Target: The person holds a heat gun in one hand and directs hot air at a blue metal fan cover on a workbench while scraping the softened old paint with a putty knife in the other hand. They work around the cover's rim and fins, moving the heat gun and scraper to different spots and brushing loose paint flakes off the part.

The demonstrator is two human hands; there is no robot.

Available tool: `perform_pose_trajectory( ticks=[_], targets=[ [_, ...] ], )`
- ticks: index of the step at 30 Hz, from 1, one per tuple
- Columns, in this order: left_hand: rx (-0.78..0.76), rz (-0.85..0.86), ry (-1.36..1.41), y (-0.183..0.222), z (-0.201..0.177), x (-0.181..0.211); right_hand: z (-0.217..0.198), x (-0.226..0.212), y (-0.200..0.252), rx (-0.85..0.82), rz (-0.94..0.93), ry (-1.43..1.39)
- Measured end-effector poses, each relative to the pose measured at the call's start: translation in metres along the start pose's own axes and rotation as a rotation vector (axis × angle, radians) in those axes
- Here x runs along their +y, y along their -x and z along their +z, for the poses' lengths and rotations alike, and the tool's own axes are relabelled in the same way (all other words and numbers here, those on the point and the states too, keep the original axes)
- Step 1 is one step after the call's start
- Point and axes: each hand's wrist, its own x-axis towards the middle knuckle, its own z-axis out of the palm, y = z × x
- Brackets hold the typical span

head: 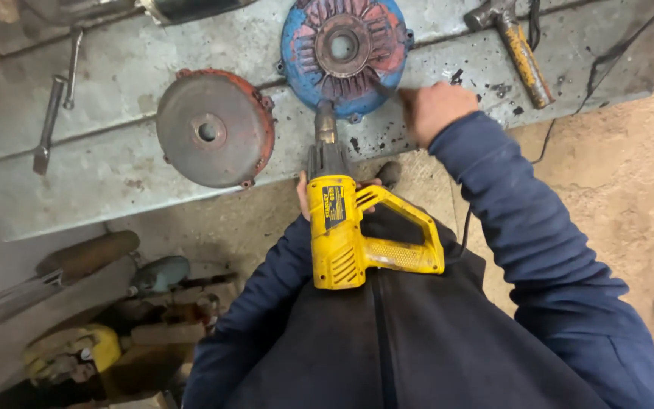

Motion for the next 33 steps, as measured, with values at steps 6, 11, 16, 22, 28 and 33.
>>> perform_pose_trajectory(
  ticks=[6, 11, 16, 22, 28, 33],
  targets=[
    [-0.012, -0.069, 0.033, -0.001, 0.000, 0.012, 0.018, 0.001, -0.002, 0.025, 0.028, 0.008],
    [-0.069, -0.105, 0.009, 0.010, -0.003, 0.017, 0.001, -0.012, -0.004, 0.019, 0.056, 0.002],
    [-0.006, -0.158, -0.033, 0.017, 0.001, 0.030, -0.005, -0.014, -0.012, 0.016, 0.034, 0.174],
    [-0.132, -0.233, 0.049, 0.030, -0.001, 0.043, -0.017, -0.008, -0.016, 0.060, -0.058, 0.337],
    [-0.131, -0.268, 0.054, 0.022, 0.000, 0.044, -0.015, -0.012, -0.012, 0.008, -0.051, 0.418],
    [-0.032, -0.276, 0.006, 0.019, -0.010, 0.050, -0.029, -0.027, 0.006, -0.149, -0.057, 0.394]
  ],
)
